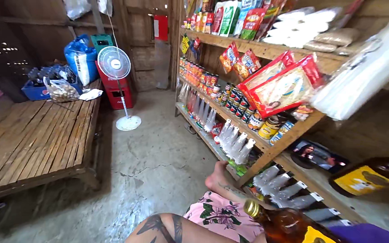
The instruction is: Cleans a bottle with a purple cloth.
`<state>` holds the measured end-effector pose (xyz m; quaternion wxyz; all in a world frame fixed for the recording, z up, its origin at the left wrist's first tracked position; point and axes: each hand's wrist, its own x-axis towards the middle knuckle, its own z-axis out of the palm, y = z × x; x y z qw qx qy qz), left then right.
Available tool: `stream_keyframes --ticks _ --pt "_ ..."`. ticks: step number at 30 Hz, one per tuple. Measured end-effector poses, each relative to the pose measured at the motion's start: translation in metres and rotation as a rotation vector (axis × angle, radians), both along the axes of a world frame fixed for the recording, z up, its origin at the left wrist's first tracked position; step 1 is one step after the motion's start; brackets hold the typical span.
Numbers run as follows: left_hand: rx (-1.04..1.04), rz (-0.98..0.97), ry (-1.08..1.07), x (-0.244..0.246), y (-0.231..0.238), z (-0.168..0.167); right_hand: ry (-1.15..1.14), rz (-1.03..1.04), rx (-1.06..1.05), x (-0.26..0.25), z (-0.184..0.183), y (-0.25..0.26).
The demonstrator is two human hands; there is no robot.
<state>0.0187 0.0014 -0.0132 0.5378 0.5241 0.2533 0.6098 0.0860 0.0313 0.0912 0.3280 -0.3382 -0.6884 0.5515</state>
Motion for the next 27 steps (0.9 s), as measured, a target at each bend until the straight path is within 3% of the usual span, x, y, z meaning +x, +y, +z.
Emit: stream_keyframes --ticks 2,4,6,8,15,20,27 --pt "-0.013 -0.046 0.061 0.000 -0.001 -0.009 0.156 -0.120 0.183 0.038 -0.031 -0.001" --pt "-0.025 -0.098 0.106 -0.006 -0.006 -0.006 0.321 -0.314 0.556 0.100 -0.085 -0.001" --pt "-0.018 -0.214 0.092 -0.013 -0.004 -0.005 0.279 -0.504 0.651 0.124 -0.103 -0.004" --pt "0.017 -0.248 0.043 -0.014 0.002 -0.016 0.211 -0.555 0.673 0.131 -0.110 0.007" --pt "0.012 -0.188 -0.003 -0.012 0.016 -0.039 0.102 -0.511 0.527 0.131 -0.089 0.030" --pt "-0.036 -0.106 -0.087 -0.009 0.023 -0.064 -0.211 -0.562 0.959 0.123 -0.107 0.021" --pt "-0.111 -0.257 -0.078 -0.015 0.021 -0.063 -0.323 -0.161 1.281 0.129 -0.104 0.017"
